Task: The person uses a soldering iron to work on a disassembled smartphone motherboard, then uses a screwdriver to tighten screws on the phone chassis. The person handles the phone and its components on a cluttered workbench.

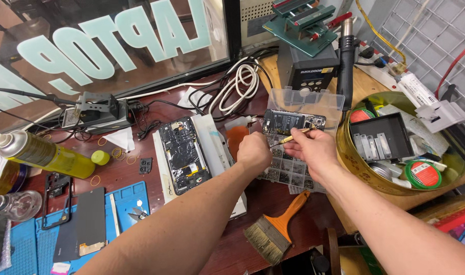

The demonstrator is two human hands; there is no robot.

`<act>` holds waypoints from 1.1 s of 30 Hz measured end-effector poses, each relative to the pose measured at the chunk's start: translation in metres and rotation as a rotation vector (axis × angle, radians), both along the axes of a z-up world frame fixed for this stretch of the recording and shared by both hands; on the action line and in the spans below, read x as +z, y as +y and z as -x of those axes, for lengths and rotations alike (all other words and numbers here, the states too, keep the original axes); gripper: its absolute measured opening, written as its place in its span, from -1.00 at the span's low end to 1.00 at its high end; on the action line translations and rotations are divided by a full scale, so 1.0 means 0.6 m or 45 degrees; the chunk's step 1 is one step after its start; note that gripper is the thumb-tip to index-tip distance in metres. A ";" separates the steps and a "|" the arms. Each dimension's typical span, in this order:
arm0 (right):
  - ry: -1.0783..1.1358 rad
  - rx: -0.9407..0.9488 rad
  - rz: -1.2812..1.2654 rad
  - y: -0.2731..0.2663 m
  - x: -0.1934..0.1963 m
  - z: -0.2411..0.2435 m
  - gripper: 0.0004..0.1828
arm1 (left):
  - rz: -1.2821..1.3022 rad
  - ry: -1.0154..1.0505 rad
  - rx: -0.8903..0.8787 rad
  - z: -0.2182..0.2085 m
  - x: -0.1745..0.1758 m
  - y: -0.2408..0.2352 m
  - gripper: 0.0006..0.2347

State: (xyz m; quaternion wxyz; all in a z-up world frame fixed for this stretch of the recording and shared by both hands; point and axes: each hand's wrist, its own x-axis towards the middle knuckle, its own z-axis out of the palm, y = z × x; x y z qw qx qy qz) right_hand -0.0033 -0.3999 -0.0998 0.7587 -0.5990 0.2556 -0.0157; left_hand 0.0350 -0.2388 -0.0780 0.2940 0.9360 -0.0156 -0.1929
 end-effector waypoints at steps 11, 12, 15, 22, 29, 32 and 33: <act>0.055 -0.044 0.053 -0.013 0.017 0.007 -0.78 | -0.097 0.047 -0.065 -0.010 -0.039 -0.010 -0.81; 0.055 -0.045 0.053 -0.014 0.019 0.009 -0.77 | -0.081 0.023 -0.055 -0.010 -0.041 -0.011 -0.83; 0.044 -0.053 0.049 -0.018 0.028 0.007 -0.76 | -0.025 0.059 -0.011 -0.013 -0.035 -0.013 -0.84; -0.146 -0.096 -0.200 -0.012 0.128 -0.001 -0.80 | 0.987 0.298 0.353 -0.020 0.054 0.010 -0.82; -0.463 0.226 -0.407 0.088 0.273 -0.005 -0.82 | 2.017 0.543 0.394 0.026 0.172 0.174 -0.64; -0.513 0.312 -0.321 0.160 0.315 -0.001 -0.57 | 2.160 0.598 0.474 0.055 0.197 0.233 -0.62; -0.540 0.340 -0.232 0.183 0.325 0.002 -0.48 | 2.193 0.600 0.506 0.064 0.202 0.247 -0.63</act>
